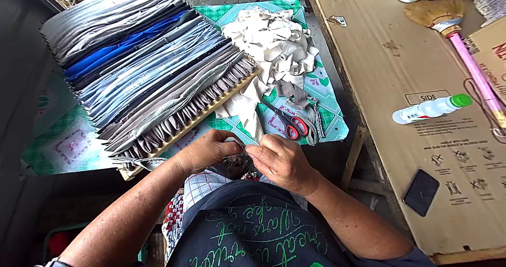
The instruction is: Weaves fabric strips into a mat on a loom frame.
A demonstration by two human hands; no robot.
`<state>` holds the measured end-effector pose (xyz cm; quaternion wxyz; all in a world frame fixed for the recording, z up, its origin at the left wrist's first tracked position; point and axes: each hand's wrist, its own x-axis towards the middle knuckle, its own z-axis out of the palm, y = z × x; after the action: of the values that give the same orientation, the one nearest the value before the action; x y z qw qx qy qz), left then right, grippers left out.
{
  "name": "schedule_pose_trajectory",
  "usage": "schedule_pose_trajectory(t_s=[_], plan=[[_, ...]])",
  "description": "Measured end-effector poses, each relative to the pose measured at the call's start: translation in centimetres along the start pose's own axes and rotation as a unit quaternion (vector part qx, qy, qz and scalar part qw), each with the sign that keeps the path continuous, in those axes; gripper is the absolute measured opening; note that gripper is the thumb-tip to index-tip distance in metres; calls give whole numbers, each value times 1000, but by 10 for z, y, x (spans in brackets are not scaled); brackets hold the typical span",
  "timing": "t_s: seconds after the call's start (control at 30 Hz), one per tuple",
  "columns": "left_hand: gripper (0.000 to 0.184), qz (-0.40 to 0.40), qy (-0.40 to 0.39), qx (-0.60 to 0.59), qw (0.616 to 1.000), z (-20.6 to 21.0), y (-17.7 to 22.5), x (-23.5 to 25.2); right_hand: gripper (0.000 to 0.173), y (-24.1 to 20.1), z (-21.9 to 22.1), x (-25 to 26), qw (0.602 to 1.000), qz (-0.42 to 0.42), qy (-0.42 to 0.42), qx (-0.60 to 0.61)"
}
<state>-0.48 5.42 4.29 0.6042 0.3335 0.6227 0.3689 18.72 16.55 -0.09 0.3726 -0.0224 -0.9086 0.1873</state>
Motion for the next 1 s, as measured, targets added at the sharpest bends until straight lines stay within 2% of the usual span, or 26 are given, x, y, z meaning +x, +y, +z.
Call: schedule_pose_trajectory(t_s=[0.1,0.23,0.43,0.6,0.83,0.9,0.93,0.97,1.0], plan=[[17,-6,-24,-47,999,-3,-2,-1,17,1,-1,-1,1000,-12,-2,-13],[41,0,-37,-78,996,-4,-4,-2,20,3,0,-4,999,-37,9,-35],[17,1,-55,-94,994,0,-6,-3,21,5,1,-8,997,-53,24,-41],[19,10,-63,-107,992,2,-4,-7,20,7,5,-11,995,-63,61,-53],[22,10,-65,-89,994,1,-6,-9,18,1,7,-9,996,-53,60,-42],[23,53,-9,-7,999,3,-7,-12,16,0,10,-9,998,-15,58,9],[22,105,59,75,990,4,-9,-14,16,0,12,-10,997,20,56,56],[22,174,142,177,958,6,-13,-17,16,0,13,-10,990,63,54,112],[28,249,210,253,911,7,-19,-20,16,-1,15,-11,977,108,52,175]])
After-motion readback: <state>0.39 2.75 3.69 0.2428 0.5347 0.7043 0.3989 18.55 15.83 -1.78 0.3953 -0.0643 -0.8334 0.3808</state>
